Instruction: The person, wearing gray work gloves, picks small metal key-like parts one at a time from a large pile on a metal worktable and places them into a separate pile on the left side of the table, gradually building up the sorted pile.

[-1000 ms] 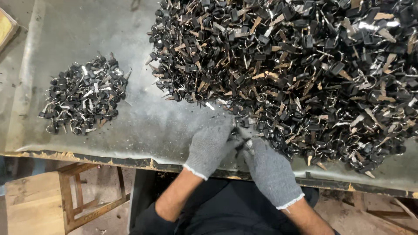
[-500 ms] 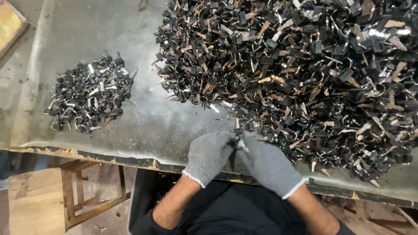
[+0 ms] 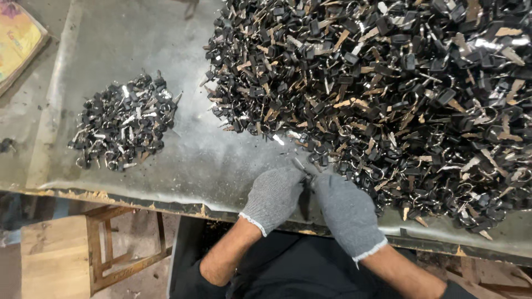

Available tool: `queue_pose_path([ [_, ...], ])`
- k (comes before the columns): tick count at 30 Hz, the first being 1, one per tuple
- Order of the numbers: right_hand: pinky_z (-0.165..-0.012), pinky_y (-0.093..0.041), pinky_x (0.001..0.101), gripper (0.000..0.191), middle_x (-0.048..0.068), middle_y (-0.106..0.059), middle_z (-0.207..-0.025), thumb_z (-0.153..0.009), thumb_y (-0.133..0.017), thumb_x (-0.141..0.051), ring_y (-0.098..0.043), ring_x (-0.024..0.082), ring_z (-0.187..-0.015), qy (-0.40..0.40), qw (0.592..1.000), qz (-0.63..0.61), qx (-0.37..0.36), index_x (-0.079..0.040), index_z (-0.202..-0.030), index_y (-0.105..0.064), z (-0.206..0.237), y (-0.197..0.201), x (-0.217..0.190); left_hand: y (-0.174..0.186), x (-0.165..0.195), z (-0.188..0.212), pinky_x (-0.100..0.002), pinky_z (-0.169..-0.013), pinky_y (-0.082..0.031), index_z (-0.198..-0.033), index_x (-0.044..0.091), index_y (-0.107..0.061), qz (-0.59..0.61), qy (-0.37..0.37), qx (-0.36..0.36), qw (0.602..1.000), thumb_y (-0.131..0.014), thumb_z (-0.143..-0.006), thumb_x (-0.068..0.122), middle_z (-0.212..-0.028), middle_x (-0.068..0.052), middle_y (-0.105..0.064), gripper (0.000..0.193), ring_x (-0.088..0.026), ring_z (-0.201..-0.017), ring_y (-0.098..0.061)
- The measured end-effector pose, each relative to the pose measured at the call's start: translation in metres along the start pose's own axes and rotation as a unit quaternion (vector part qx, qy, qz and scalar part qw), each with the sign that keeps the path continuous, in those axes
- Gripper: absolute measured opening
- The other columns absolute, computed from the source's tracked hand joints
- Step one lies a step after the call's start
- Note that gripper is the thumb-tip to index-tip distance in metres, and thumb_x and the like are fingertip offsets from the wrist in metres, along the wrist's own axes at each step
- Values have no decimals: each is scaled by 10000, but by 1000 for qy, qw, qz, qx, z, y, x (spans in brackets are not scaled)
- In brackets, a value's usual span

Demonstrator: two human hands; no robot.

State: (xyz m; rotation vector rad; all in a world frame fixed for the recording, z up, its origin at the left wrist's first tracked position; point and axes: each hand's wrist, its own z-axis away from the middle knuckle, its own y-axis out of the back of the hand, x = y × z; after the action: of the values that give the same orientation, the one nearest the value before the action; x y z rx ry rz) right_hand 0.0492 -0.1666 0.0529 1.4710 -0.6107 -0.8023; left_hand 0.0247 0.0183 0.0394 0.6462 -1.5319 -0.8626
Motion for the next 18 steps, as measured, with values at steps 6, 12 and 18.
queue_pose_path([
  [6, -528, -595, 388, 205, 137, -690, -823, -971, -538, -141, -725, 281, -656, -63, 996, 6, -58, -25, -1129, -598, -1, -7, -15, -2, 3, 0, -513, -798, -540, -1111, 49, -676, 4, 17, -14, 1000, -631, -915, 123, -1020, -181, -710, 214, -405, -928, -682],
  [12, -636, -588, 502, 238, 229, -707, -839, -996, -522, -237, -723, 399, -722, 23, 972, -192, -133, -14, -1006, -604, -9, -9, 16, -1, 6, 2, -525, -794, -529, -1132, 72, -671, 33, 29, 14, 999, -703, -875, 165, -970, -181, -705, 275, -413, -927, -681],
  [18, -671, -592, 500, 340, 201, -721, -824, -1008, -511, -326, -727, 386, -756, -100, 951, -226, -183, -26, -1168, -525, -10, 12, 11, -11, -4, 9, -509, -754, -530, -1067, 69, -658, -20, -2, 37, 999, -755, -817, 203, -883, -140, -695, 300, -362, -863, -689],
])
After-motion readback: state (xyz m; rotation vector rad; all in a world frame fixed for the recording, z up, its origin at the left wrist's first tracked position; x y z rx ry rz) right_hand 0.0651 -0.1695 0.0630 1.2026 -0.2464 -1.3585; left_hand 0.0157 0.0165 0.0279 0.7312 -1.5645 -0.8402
